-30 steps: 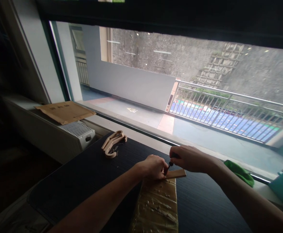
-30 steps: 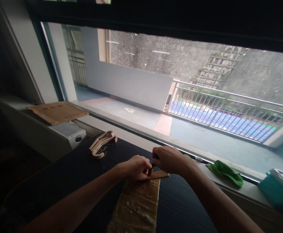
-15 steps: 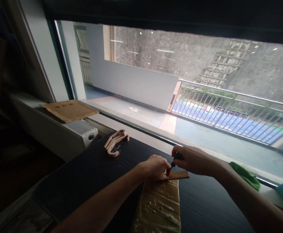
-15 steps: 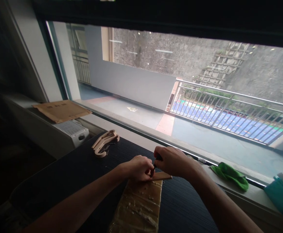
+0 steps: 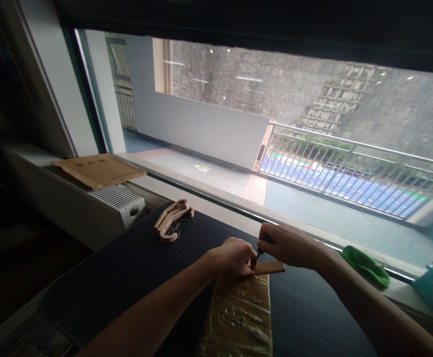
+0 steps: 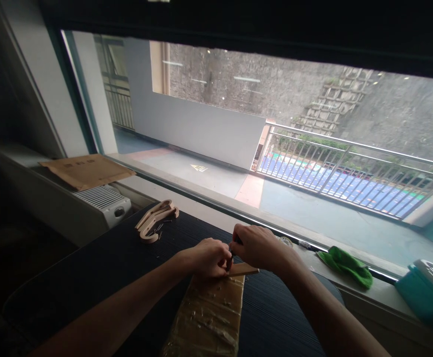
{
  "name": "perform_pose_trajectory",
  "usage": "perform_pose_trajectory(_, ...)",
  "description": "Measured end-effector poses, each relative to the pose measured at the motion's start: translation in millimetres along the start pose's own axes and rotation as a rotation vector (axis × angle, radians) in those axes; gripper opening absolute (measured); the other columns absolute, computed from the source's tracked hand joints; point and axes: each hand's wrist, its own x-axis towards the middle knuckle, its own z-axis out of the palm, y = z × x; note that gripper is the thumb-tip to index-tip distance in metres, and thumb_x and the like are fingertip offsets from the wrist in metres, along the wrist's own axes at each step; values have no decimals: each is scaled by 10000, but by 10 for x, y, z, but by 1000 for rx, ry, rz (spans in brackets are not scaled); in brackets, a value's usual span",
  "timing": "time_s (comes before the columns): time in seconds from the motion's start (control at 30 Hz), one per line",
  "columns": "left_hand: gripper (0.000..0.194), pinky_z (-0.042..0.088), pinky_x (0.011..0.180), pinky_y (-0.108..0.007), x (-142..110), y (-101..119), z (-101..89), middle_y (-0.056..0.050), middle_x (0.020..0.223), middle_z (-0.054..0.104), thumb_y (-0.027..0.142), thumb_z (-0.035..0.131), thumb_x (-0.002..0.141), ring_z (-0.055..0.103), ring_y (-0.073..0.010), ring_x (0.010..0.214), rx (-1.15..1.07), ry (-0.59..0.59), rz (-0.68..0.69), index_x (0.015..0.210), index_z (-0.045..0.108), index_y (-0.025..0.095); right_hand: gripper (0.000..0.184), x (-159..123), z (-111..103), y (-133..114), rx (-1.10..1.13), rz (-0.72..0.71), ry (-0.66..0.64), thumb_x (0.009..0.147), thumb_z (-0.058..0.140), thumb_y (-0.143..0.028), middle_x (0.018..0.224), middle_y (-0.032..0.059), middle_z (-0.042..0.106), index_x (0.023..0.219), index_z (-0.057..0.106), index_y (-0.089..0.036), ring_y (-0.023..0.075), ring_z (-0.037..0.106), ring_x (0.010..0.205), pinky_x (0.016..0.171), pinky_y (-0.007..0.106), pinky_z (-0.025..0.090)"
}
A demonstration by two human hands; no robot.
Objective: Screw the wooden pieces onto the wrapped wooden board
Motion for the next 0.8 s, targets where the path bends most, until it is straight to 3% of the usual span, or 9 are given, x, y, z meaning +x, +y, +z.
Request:
perform_pose_trajectory(0.13,191,477,675,-241,-4,7,-7,8,859,715,300,622,719,665,-196,804,15,6,-1,872,733,275,182,-28,-39,-8,15,-26,0,854,482,-330,785,18,657,887,618,-212,135,518,649,562,248,309)
perform_pose_trajectory(0.43,188,474,692,-247,8,29,-40,3,828,718,320,624,734,663,-198,815,25,-26,-11,879,735,275,216,-5,82,33,55,15,51,884,433,-335,798,47,658,886,588,-185,149,533,668,575,257,319)
perform_pose_trajectory(0.63,229,458,860,-380,14,35,-89,-16,964,711,339,630,722,652,-235,884,89,-54,-23,928,710,276,201,-36,100,52,71,15,69,882,440,-340,794,43,654,869,576,-192,151,530,676,583,262,310)
perform_pose_trajectory(0.8,171,425,908,-392,25,47,-125,20,846,719,275,640,708,651,-208,843,88,-87,-28,860,718,278,182,-16,109,58,92,1,84,874,452,-329,766,32,643,858,575,-195,140,507,650,575,261,299)
